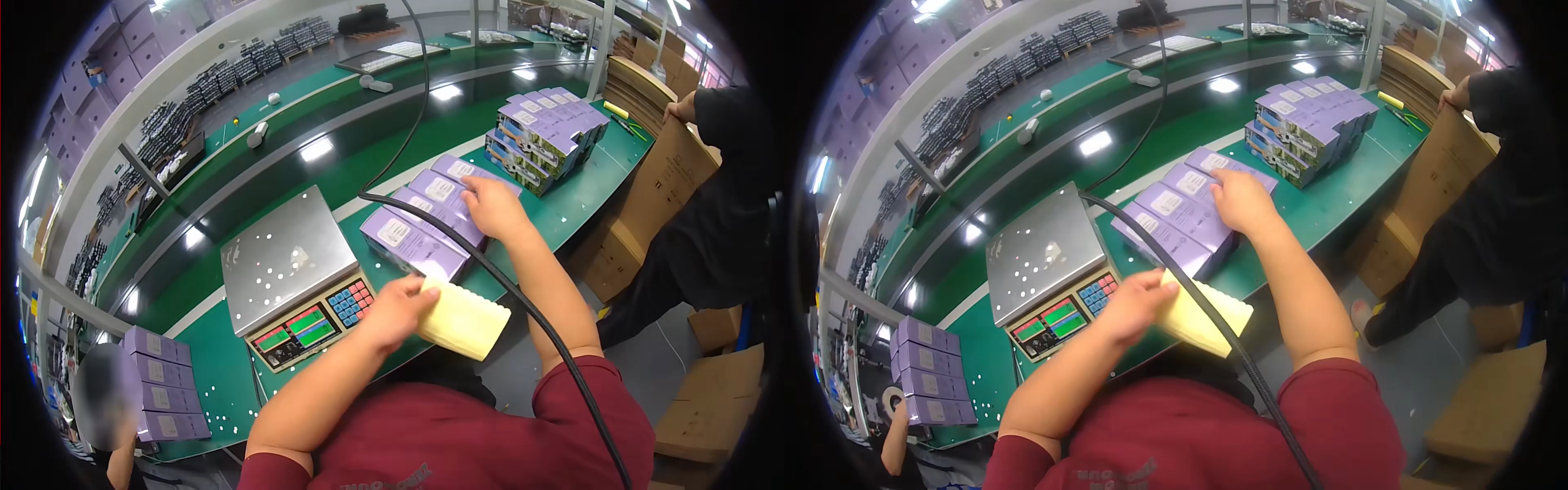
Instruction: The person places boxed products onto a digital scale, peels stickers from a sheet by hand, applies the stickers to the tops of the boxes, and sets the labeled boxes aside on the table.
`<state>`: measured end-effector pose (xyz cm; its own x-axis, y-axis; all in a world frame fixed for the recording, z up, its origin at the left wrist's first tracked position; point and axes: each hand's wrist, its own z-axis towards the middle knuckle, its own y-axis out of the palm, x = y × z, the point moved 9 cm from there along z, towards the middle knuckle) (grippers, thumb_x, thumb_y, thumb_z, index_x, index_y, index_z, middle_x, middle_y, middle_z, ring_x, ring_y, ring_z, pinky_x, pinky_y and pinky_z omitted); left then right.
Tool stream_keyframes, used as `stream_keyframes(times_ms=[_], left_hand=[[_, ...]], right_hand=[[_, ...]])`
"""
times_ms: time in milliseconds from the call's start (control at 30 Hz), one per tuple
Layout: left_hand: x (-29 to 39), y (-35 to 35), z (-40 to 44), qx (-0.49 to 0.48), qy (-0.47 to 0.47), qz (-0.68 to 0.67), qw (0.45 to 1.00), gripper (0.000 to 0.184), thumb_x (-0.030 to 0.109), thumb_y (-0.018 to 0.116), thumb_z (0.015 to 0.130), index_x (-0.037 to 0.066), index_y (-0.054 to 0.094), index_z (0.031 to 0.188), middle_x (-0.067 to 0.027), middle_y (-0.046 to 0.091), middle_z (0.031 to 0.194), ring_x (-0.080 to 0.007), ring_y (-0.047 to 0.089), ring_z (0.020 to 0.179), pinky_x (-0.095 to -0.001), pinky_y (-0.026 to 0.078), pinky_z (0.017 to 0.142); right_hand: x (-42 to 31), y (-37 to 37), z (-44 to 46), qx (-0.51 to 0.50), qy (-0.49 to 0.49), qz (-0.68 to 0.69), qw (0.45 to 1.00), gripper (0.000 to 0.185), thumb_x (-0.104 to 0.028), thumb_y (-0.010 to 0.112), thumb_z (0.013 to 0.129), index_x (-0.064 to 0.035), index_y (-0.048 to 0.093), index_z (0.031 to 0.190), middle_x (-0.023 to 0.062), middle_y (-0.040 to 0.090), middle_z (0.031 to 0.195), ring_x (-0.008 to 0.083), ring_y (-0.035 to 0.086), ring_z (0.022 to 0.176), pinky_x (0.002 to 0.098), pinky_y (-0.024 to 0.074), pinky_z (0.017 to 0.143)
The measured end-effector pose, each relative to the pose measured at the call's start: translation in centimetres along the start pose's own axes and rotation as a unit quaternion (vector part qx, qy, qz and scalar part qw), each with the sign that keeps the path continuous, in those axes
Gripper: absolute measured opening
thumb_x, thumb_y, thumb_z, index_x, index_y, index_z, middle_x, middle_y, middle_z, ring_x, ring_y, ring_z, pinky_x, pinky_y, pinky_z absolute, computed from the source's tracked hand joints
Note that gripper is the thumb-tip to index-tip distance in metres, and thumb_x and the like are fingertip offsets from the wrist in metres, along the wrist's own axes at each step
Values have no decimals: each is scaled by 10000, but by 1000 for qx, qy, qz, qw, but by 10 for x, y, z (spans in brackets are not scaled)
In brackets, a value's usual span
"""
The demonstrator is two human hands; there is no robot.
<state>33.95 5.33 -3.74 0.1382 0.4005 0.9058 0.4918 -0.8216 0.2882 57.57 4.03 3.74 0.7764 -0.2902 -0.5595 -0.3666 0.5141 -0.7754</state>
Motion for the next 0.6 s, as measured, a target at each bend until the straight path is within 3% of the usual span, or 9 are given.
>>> stream_keyframes(times_ms=[67,167,200,233,300,333,400,533,600], left_hand=[[-7,8,6,16,99,109,989,241,161,657,1010,8,756,1168,-381,318,1604,-361,158,1597,-414,277,1220],[-6,8,12,8,122,95,988,239,157,654,1011,9,757,1168,-382,270,1624,-363,153,1597,-403,267,1224],[-6,7,13,8,134,88,987,238,155,652,1012,10,758,1168,-382,247,1633,-364,151,1597,-397,262,1226],[-6,6,16,12,133,83,988,238,155,652,1012,10,758,1168,-382,247,1633,-364,151,1597,-397,262,1226],[-3,3,26,25,122,95,988,246,119,634,1012,-31,744,1173,-260,195,1693,-327,258,1557,-398,320,1199],[-1,2,32,30,116,104,987,250,102,626,1012,-51,737,1176,-199,169,1723,-308,312,1537,-399,349,1185],[5,0,46,41,126,99,986,253,111,631,1009,-41,740,1180,-218,150,1722,-320,278,1551,-407,336,1194],[8,3,74,71,155,106,980,263,137,645,1000,-13,749,1188,-275,91,1717,-354,182,1585,-425,302,1215],[11,2,86,105,172,146,969,268,155,656,993,2,755,1188,-312,49,1707,-377,131,1595,-433,290,1222]], right_hand=[[9,-1,-7,15,-24,-15,999,336,-167,639,958,4,694,1242,234,705,1227,398,653,1173,421,515,1006],[0,-12,-49,126,-192,53,972,240,-132,655,942,4,717,1130,214,719,1163,380,688,1066,441,536,934],[5,-5,-61,118,-192,54,973,240,-132,655,942,4,717,1130,214,719,1163,380,688,1066,441,536,934],[8,-15,-77,201,-209,49,956,200,-110,654,938,0,712,1095,193,713,1094,351,681,966,421,539,869],[17,-19,-100,284,-222,45,932,160,-87,654,935,-4,706,1061,172,708,1026,322,674,865,401,541,805],[35,-14,-101,278,-156,92,944,140,-87,644,949,-2,701,1045,139,691,976,277,645,822,374,524,770],[71,-2,-105,261,-16,185,947,114,-87,625,978,0,690,1013,73,657,876,186,586,735,320,489,701],[97,20,-91,164,134,346,914,176,-145,588,1036,-4,684,992,-13,565,778,77,502,707,259,426,638],[106,21,-89,178,123,346,913,190,-161,577,1048,-9,676,992,-28,538,762,66,486,704,254,412,627]])
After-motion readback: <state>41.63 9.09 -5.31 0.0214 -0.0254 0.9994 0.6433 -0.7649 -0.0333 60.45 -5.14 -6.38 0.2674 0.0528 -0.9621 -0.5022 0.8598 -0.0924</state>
